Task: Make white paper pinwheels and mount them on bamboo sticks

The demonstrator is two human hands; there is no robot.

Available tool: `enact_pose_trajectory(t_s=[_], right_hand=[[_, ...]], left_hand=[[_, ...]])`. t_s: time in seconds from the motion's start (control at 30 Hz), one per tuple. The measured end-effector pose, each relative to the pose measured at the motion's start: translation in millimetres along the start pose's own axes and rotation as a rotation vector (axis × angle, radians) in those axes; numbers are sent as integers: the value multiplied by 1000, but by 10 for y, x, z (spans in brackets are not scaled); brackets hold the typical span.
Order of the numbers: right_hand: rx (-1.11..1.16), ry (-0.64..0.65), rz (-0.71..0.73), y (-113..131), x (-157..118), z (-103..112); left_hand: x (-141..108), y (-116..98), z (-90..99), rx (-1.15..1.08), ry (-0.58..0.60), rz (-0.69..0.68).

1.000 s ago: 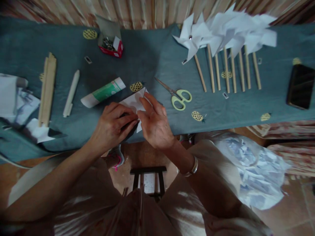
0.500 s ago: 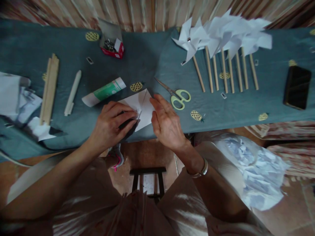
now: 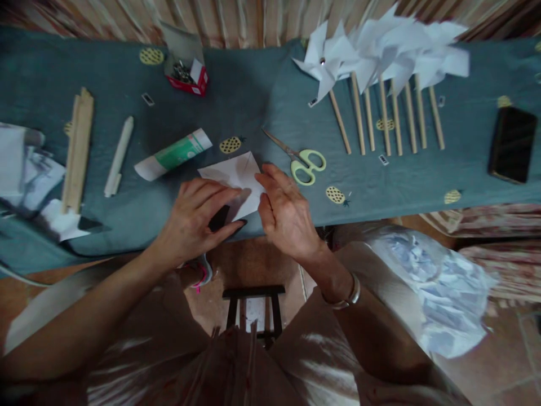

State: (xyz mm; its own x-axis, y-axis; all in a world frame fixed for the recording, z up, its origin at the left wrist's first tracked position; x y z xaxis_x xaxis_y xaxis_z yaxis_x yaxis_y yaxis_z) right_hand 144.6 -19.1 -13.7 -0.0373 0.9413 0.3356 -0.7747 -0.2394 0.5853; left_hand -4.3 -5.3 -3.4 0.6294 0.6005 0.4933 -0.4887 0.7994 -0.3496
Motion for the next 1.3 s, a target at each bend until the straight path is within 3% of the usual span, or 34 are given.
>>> enact_pose_trajectory(t_s=[0.33,0.7,0.93,1.1,1.3], right_hand=[[80,19,-38,20,-16,69],[240,288,-32,-104,-65,73],[407,308,-78,-24,-89,1],[479,291,-127,-21,-82,-65],[437,229,-153,-38,-68,-114]], left_hand=[[41,-173,-28,118,44,-134],[-26,-203,97,166,-33,-198],[-146,-253,139,101,-5,-195],[-185,-190,107,5,67,-88],[-203,-242,118,118,18,-180]])
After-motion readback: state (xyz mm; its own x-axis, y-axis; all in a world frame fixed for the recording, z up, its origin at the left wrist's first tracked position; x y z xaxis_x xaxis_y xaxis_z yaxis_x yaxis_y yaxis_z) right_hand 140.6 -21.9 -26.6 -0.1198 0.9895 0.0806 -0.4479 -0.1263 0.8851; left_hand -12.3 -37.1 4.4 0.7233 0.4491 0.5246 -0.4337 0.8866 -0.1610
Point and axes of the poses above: each hand's wrist, its own x-axis towards the middle knuckle, its own z-axis out of the back of the hand, y = z × x, the point moved 8 cm from there along x, towards the middle knuckle, and after that the axes turned 5 degrees about -y, right-handed, at the moved point
